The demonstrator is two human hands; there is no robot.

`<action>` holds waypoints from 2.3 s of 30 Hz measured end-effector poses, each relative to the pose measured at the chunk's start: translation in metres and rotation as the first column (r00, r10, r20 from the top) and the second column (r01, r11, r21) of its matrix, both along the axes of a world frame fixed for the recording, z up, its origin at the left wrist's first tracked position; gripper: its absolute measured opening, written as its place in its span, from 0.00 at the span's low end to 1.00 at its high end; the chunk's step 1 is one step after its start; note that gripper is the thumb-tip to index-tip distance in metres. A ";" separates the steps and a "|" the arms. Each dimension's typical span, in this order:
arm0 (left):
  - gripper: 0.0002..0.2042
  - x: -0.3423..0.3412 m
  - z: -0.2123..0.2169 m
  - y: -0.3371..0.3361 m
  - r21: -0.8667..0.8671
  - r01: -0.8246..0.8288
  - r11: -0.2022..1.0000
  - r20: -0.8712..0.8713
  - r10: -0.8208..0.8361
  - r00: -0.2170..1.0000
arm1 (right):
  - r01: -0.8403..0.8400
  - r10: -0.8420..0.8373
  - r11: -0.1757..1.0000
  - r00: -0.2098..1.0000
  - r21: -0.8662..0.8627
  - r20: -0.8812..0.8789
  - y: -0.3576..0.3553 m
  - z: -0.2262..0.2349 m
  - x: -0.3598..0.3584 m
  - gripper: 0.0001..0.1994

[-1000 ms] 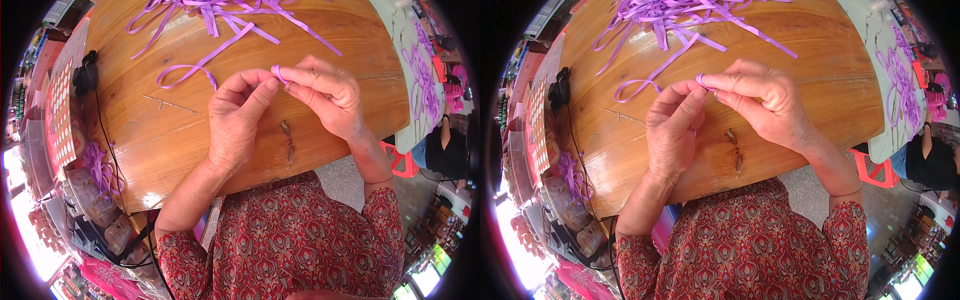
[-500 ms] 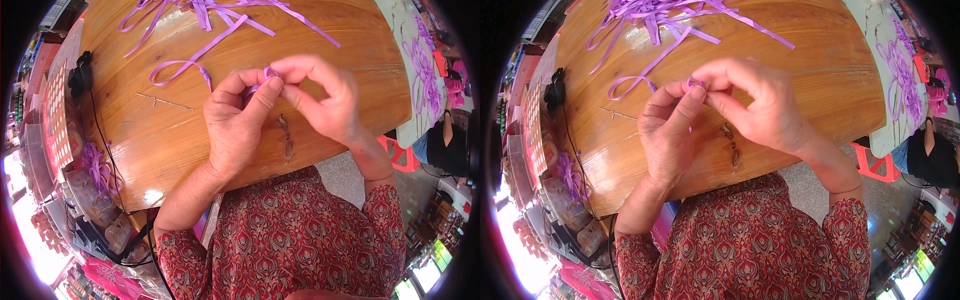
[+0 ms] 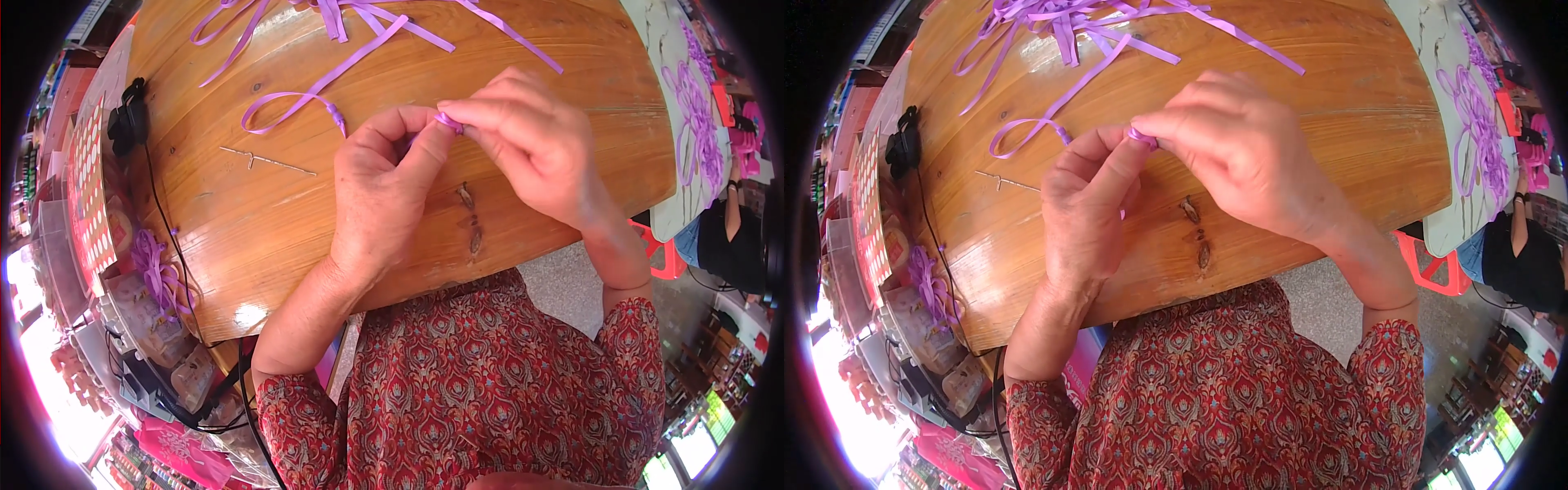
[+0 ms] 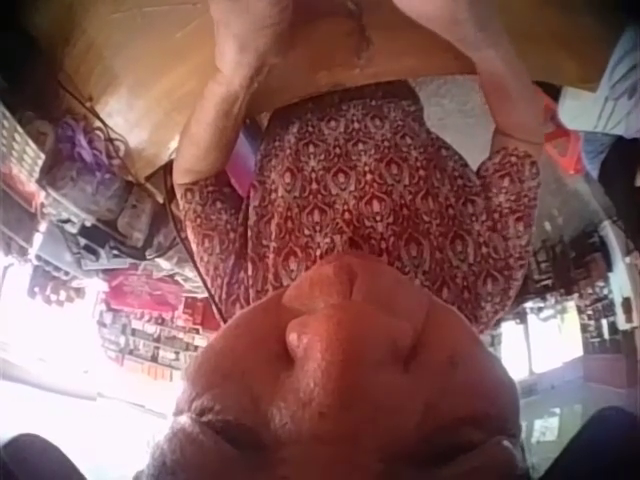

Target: The person rolls a purple ribbon by hand to form a small coil, then threads the remaining length of the ribbon through the center of the coil. They repeat this process with another purple ribbon, creating a second coiled element on the same strand.

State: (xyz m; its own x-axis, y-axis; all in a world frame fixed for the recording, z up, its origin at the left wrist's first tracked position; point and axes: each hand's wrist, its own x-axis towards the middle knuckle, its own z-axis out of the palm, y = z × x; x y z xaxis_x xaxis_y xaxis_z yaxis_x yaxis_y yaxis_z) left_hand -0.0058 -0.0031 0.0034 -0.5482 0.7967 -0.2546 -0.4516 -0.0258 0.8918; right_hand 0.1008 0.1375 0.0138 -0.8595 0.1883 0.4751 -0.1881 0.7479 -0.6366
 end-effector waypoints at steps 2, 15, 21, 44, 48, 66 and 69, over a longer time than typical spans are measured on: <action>0.05 -0.001 -0.002 0.001 -0.031 -0.001 1.000 0.027 0.001 1.000 | 0.029 -0.001 0.942 0.997 0.334 -0.083 0.005 0.000 -0.003 0.13; 0.04 -0.010 0.002 0.002 -0.028 0.049 0.998 0.098 -0.046 0.994 | -0.110 0.179 0.929 0.969 0.354 -0.168 0.036 0.001 -0.022 0.18; 0.03 -0.004 0.007 0.003 -0.049 -0.098 0.994 -0.060 0.095 0.994 | -0.099 0.099 0.995 0.991 -0.003 -0.086 0.021 0.004 -0.011 0.13; 0.05 -0.005 -0.004 0.001 0.283 0.005 0.959 0.226 -0.072 0.972 | -0.011 0.116 0.713 0.988 -0.701 0.102 0.005 0.004 -0.006 0.03; 0.05 -0.008 -0.006 -0.001 0.284 0.001 0.959 0.230 -0.069 0.971 | -0.103 0.077 0.978 0.986 -0.181 -0.146 0.008 0.004 -0.009 0.08; 0.08 0.000 0.011 -0.002 0.185 0.068 0.980 0.004 -0.070 0.998 | -0.103 0.076 0.897 0.994 -0.429 -0.079 0.016 -0.001 -0.002 0.06; 0.08 0.000 0.009 -0.003 0.081 0.027 0.996 -0.083 -0.020 0.996 | -0.103 0.087 0.863 0.995 -0.494 -0.055 0.018 -0.001 0.000 0.05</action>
State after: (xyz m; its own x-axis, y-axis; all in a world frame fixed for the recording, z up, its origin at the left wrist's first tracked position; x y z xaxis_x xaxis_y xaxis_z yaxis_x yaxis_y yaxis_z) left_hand -0.0055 -0.0057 0.0127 -0.5455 0.8259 -0.1428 -0.3781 -0.0904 0.9213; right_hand 0.1005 0.1556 0.0125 -0.8722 0.3234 0.3669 -0.2672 0.3132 -0.9113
